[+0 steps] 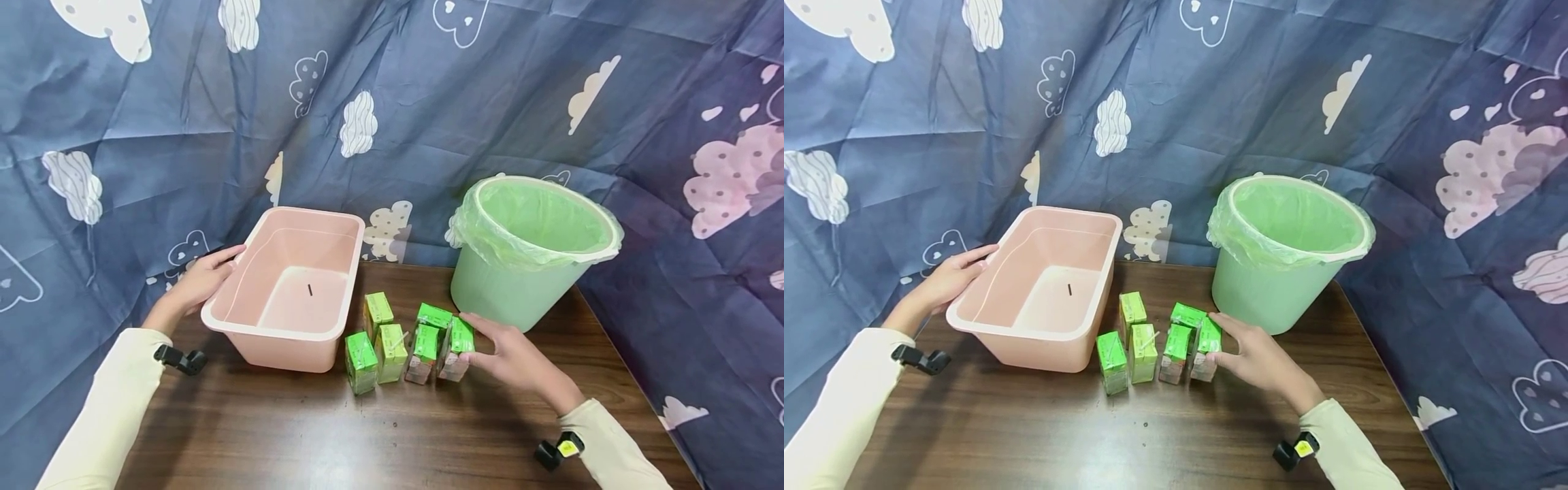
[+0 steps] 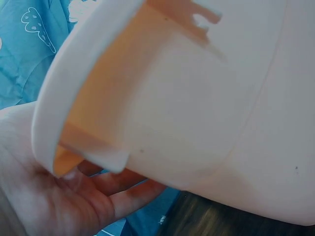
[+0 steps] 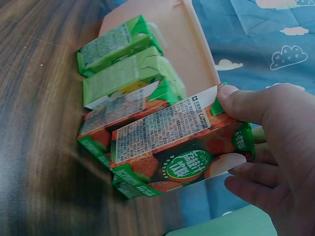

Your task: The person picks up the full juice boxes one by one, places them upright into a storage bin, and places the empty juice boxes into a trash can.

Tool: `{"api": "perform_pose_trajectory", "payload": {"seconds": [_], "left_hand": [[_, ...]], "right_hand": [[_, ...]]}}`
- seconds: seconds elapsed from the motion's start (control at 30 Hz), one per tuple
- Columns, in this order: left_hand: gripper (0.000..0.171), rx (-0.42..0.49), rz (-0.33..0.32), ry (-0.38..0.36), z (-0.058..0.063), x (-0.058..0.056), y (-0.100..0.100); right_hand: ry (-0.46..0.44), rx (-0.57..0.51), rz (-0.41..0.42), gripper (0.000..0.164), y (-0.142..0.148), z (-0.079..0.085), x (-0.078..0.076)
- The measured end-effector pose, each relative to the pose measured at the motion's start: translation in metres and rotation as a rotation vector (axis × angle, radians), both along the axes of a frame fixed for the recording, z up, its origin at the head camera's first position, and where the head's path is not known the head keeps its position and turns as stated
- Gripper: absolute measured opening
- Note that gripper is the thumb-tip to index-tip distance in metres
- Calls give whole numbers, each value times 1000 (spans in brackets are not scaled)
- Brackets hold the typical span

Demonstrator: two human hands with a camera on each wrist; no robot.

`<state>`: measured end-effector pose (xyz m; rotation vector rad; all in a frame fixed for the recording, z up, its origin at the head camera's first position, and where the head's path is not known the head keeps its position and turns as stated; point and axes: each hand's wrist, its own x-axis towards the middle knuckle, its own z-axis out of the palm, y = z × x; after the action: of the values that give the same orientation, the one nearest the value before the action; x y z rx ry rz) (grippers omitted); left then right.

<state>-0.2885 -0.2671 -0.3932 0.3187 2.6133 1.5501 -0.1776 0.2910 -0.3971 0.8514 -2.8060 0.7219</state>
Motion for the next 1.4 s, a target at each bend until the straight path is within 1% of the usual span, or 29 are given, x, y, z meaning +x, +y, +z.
{"api": "perform_pose_trajectory", "payload": {"seconds": [0.13, 0.27, 0.33, 0.47, 0.53, 0.63, 0.73, 0.8, 0.93, 1.07, 1.2, 1.3, 1.4], "left_hand": [[50, 3, 19, 12, -1, -3, -1], [50, 26, 3, 0, -2, -4, -2], [50, 44, 0, -10, -3, -4, -2], [49, 59, -3, -5, -3, -3, -2], [49, 50, -2, 4, -2, -3, -1], [49, 9, 9, 27, -2, -2, -1], [49, -30, 22, 42, -2, -1, -2], [49, -39, 23, 45, -3, -2, -2], [49, -39, 18, 49, -4, -3, -1], [48, -39, 28, 56, -5, -2, -2], [48, -16, 31, 60, -6, 0, -2], [48, 21, 26, 63, -7, 0, -3], [48, 26, 30, 73, -8, -1, -3]], "right_hand": [[31, 0, 12, 73, -2, 10, -2], [54, 0, 27, 73, -5, 17, -2], [57, -9, 38, 72, -7, 21, -2], [51, -32, 51, 70, -9, 31, -3], [53, -32, 44, 70, -9, 35, -4], [56, -21, 27, 69, -10, 42, -5], [49, -19, 29, 69, -11, 47, -7], [46, -20, 31, 69, -13, 51, -7], [46, -24, 37, 69, -16, 57, -8], [65, -25, 61, 69, -21, 62, -11], [84, -27, 75, 69, -27, 66, -15], [98, -31, 77, 69, -31, 68, -17], [118, -41, 88, 69, -36, 69, -19]]}}
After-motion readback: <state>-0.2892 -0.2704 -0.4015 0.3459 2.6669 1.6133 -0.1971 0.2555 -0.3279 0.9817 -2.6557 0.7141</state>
